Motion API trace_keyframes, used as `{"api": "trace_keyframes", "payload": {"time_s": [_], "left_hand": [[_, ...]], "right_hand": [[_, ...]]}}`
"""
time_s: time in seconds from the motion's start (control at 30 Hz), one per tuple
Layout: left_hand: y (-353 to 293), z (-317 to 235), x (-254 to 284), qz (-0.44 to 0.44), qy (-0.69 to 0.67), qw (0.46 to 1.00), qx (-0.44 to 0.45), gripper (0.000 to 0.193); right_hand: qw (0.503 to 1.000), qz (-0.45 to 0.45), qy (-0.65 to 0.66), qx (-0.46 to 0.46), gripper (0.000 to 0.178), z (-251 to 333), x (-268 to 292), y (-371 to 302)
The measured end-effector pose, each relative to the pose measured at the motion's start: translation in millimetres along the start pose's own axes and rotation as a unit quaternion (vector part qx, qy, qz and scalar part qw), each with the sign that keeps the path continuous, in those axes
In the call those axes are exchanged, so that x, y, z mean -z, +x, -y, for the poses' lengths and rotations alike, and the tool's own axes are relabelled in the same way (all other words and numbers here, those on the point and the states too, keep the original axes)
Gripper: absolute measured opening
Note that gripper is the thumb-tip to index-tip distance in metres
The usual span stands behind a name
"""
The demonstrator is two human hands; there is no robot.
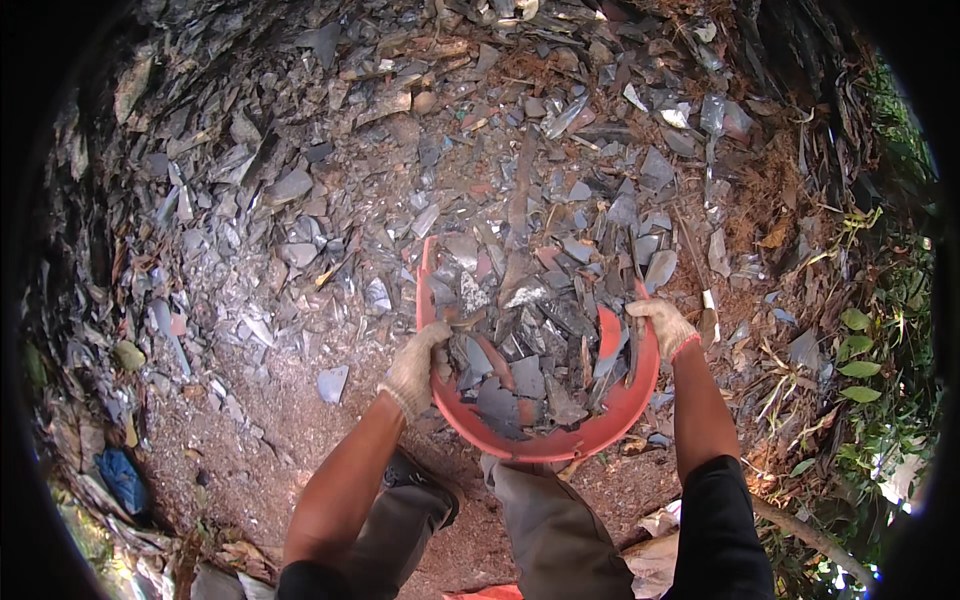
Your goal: The person collects broken glass and debris from the ground using a red dustpan and gloved hands, then transfers the contents into a white sack.
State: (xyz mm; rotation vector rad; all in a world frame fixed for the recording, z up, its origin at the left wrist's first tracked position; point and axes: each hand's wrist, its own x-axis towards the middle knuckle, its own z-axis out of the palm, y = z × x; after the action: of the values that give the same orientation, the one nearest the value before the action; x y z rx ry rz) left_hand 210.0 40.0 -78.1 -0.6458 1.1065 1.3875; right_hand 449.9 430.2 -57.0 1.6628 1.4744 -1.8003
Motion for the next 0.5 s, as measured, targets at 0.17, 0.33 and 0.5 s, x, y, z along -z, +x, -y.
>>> {"api": "trace_keyframes", "payload": {"time_s": [0.17,0.33,0.5], "left_hand": [[-17.2,5.7,-30.2,-0.134,0.025,0.989,-0.051,0.035],[-60.8,11.9,-27.4,-0.233,0.217,0.947,-0.041,0.085],[-89.8,-4.0,-68.9,-0.239,0.399,0.881,-0.079,0.087]], "right_hand": [[0.986,-0.102,-0.119,0.052,0.032,33.0,-63.1,-77.4],[0.988,-0.132,0.074,-0.009,0.065,-7.1,-55.9,-109.8],[0.966,-0.174,-0.193,0.007,0.074,-14.1,-70.5,-92.5]]}}
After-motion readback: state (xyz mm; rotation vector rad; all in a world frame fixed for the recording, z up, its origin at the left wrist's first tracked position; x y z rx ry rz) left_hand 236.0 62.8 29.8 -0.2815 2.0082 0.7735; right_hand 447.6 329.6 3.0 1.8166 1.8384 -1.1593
